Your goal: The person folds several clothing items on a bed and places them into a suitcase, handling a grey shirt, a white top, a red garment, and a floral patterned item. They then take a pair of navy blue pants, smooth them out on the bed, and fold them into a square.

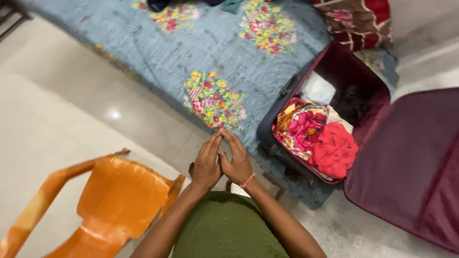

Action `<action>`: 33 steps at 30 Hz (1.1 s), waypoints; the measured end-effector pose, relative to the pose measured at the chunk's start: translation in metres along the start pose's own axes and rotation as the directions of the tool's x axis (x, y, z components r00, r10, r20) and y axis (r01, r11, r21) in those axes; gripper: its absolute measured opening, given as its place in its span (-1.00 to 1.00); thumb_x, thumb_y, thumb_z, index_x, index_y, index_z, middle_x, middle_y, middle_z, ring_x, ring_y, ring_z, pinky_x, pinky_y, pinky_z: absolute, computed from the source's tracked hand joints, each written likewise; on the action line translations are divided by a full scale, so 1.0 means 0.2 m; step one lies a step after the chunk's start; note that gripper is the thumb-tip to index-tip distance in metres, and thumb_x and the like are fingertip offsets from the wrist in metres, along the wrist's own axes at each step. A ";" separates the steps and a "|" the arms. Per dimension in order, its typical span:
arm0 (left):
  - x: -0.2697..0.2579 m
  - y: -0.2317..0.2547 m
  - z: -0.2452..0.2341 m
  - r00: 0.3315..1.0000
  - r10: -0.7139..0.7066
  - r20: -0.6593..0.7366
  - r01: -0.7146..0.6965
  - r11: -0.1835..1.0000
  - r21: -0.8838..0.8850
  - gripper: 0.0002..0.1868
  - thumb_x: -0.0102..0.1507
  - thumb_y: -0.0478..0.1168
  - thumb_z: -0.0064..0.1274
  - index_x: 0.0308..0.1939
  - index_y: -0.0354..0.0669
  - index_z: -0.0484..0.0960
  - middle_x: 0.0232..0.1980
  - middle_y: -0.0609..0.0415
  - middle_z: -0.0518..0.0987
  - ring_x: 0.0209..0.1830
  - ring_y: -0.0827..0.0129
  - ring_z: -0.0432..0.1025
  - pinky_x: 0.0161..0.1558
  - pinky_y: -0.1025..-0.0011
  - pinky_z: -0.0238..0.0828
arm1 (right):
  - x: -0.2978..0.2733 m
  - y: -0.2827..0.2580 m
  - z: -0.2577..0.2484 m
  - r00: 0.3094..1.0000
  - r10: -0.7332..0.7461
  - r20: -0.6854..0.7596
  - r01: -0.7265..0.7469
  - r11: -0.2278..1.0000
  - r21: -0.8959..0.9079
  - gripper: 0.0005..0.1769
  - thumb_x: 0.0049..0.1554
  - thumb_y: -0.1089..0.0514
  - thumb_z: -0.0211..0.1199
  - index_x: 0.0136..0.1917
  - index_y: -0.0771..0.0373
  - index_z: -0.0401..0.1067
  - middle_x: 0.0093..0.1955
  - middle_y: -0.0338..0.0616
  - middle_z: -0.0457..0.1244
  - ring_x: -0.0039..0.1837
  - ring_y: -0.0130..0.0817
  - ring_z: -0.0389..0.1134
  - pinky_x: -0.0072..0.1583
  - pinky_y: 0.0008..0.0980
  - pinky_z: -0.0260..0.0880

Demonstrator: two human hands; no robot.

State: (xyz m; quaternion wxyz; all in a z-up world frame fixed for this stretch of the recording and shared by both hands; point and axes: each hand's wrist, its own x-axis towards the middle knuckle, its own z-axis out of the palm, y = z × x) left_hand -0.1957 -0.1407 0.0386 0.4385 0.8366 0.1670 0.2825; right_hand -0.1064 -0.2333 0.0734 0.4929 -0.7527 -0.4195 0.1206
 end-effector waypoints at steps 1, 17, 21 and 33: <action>-0.05 0.02 -0.01 1.000 -0.021 -0.013 0.021 1.000 0.006 -0.39 0.21 -0.49 -0.06 0.39 -0.36 0.35 0.37 -0.31 0.44 0.37 -0.18 0.35 0.34 0.09 0.30 | -0.04 -0.02 0.00 1.000 -0.014 0.025 0.014 1.000 0.012 -0.29 0.06 0.43 0.20 0.48 0.29 0.22 0.46 0.14 0.19 0.52 0.07 0.21 0.50 -0.16 0.19; -1.01 0.62 0.07 0.972 -0.111 -0.208 0.153 0.968 0.197 -0.38 0.17 -0.47 -0.02 0.35 -0.43 0.38 0.40 -0.28 0.41 0.40 -0.12 0.33 0.37 0.02 0.17 | -0.96 -0.24 -0.12 0.985 -0.107 0.133 0.080 0.977 0.196 -0.28 0.06 0.50 0.16 0.49 0.27 0.25 0.51 0.11 0.20 0.47 -0.04 0.32 0.42 -0.23 0.37; -1.24 0.65 -0.04 0.950 -0.106 -0.294 0.166 0.969 0.186 -0.37 0.17 -0.46 -0.02 0.36 -0.44 0.35 0.40 -0.32 0.39 0.41 -0.15 0.31 0.36 0.08 0.26 | -1.10 -0.33 -0.02 0.959 -0.200 0.202 0.146 0.956 0.255 -0.28 0.04 0.51 0.16 0.47 0.28 0.28 0.49 0.10 0.21 0.47 -0.04 0.31 0.42 -0.21 0.37; -2.27 0.51 -0.67 0.703 -0.159 -0.693 0.430 0.871 0.236 -0.32 0.21 -0.43 0.10 0.42 -0.43 0.29 0.42 -0.35 0.36 0.45 -0.18 0.26 0.39 0.09 0.24 | -1.55 -0.88 0.89 0.656 -0.556 0.510 0.306 0.814 0.493 -0.40 0.05 0.50 0.20 0.37 0.27 0.36 0.39 0.08 0.29 0.44 -0.01 0.34 0.43 -0.19 0.35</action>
